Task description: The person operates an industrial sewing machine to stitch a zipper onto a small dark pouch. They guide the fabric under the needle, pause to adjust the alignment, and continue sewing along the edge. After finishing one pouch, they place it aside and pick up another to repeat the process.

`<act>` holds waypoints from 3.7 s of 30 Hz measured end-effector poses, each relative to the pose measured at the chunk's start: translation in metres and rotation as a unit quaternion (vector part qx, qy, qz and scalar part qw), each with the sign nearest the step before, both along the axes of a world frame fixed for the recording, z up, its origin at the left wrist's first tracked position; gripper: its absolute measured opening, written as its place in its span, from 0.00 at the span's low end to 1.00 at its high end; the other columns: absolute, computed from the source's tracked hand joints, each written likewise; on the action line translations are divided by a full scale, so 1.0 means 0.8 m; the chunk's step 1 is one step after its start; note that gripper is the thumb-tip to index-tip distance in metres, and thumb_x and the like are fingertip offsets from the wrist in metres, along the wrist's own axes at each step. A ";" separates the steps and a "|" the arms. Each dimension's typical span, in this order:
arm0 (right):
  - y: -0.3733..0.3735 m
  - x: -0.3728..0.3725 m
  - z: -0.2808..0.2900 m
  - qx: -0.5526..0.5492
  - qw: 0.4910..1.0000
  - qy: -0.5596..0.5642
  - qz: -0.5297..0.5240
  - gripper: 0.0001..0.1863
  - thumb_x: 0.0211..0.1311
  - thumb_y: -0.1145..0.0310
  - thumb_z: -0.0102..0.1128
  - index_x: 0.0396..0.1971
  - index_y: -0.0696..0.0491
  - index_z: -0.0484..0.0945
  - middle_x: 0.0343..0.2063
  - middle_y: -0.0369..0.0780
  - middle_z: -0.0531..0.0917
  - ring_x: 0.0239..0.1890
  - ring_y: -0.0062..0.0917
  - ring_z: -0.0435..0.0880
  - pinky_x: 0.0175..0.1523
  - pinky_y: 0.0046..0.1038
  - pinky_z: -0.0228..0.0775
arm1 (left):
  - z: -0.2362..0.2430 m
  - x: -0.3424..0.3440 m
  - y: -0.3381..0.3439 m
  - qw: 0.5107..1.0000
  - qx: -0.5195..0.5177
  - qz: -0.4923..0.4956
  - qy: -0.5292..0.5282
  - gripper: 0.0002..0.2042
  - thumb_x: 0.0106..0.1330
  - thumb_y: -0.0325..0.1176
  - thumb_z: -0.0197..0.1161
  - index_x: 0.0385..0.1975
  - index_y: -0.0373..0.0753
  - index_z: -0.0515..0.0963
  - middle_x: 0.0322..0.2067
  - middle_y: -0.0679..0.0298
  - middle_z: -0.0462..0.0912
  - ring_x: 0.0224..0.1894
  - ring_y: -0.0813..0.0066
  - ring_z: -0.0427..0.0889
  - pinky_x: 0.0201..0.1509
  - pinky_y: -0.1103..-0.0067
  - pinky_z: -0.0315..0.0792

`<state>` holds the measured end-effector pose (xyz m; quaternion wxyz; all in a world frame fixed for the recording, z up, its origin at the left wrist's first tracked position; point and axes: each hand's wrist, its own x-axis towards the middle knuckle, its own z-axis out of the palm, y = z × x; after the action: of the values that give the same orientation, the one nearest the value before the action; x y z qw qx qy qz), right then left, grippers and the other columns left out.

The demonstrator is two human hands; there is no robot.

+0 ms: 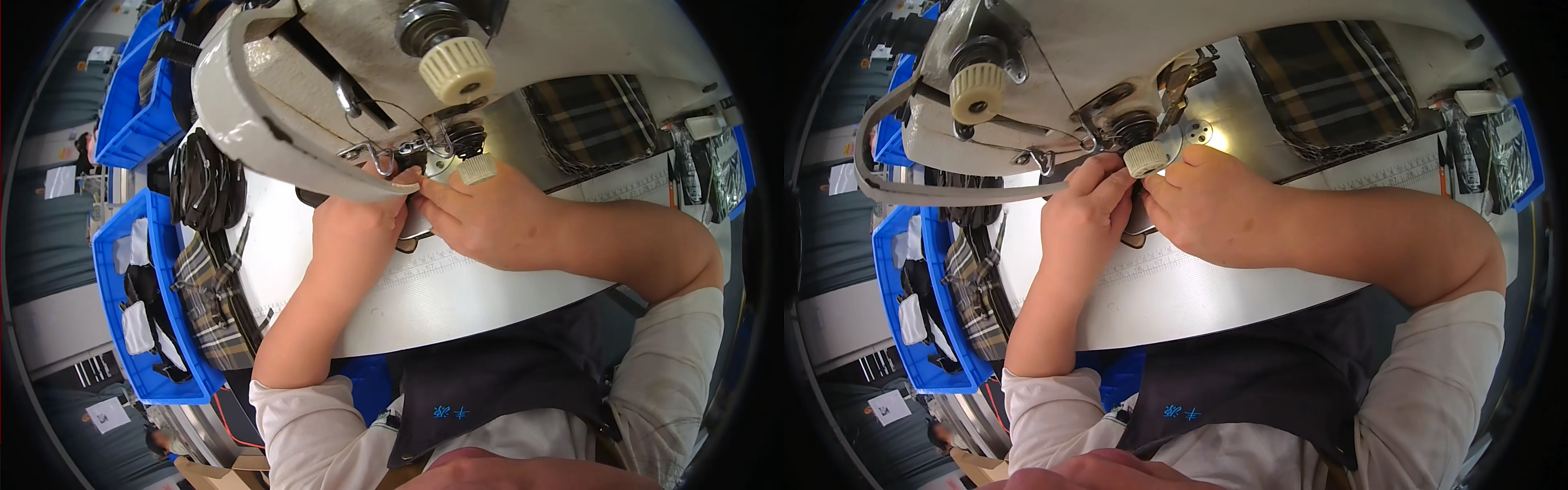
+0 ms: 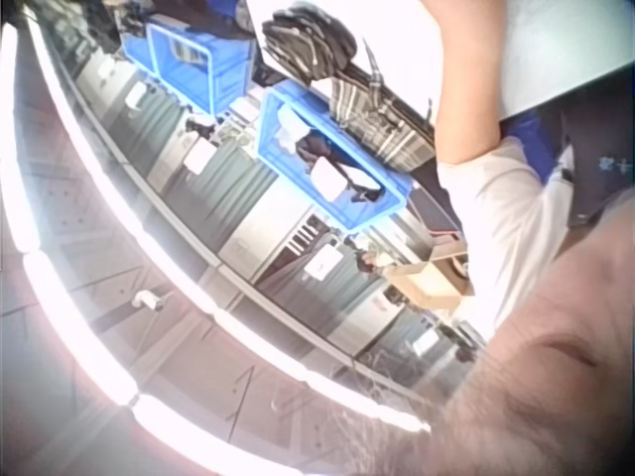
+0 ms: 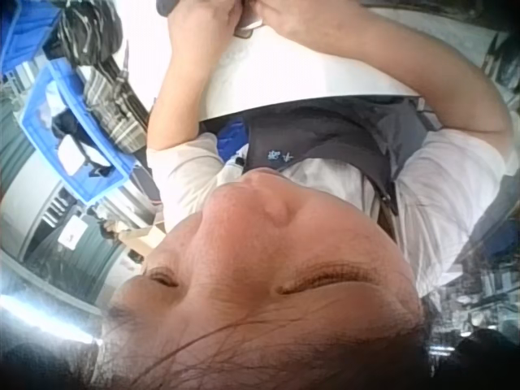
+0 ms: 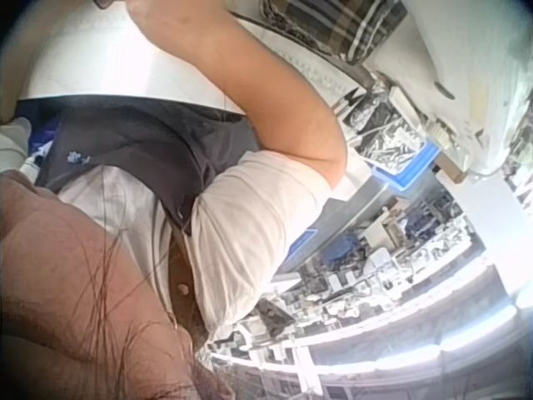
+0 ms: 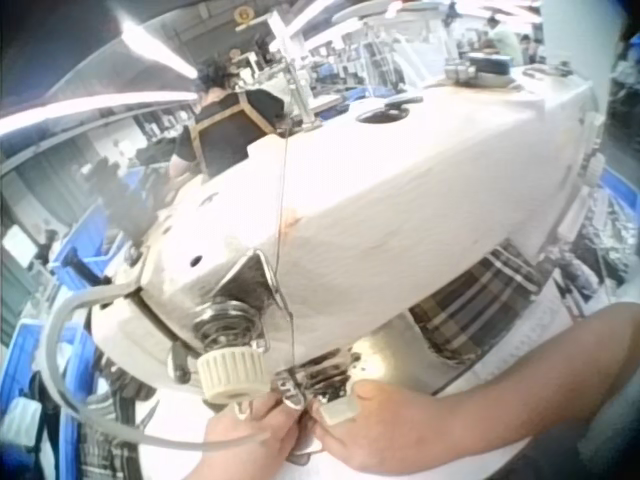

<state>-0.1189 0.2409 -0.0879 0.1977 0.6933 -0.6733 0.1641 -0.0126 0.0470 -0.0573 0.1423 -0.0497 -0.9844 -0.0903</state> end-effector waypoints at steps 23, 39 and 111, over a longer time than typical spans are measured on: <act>-0.002 -0.016 0.000 0.009 0.996 -0.056 -0.069 0.17 0.54 0.71 0.67 0.45 0.56 0.85 0.30 0.38 0.86 0.37 0.33 0.86 0.41 0.35 0.78 | 0.016 0.012 -0.006 0.997 0.034 -0.059 -0.021 0.18 0.61 0.28 0.72 0.52 0.45 0.88 0.48 0.63 0.86 0.41 0.60 0.86 0.43 0.68 0.81; -0.005 -0.014 0.000 0.031 0.996 -0.053 -0.063 0.04 0.54 0.71 0.66 0.29 0.53 0.82 0.22 0.38 0.83 0.30 0.32 0.86 0.37 0.38 0.77 | 0.002 -0.007 -0.005 1.000 0.009 -0.009 -0.009 0.14 0.60 0.24 0.70 0.47 0.41 0.88 0.44 0.61 0.87 0.43 0.56 0.87 0.44 0.66 0.81; 0.000 -0.010 0.000 0.027 0.995 -0.089 -0.042 0.09 0.52 0.73 0.68 0.35 0.54 0.84 0.30 0.38 0.85 0.37 0.32 0.86 0.41 0.35 0.78 | 0.008 -0.004 0.007 0.998 0.045 -0.048 -0.017 0.12 0.59 0.26 0.69 0.43 0.35 0.86 0.49 0.62 0.83 0.50 0.54 0.81 0.47 0.66 0.82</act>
<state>-0.1270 0.2406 -0.0875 0.1252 0.6519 -0.7212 0.1982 -0.0160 0.0529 -0.0512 0.1228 -0.0889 -0.9782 -0.1419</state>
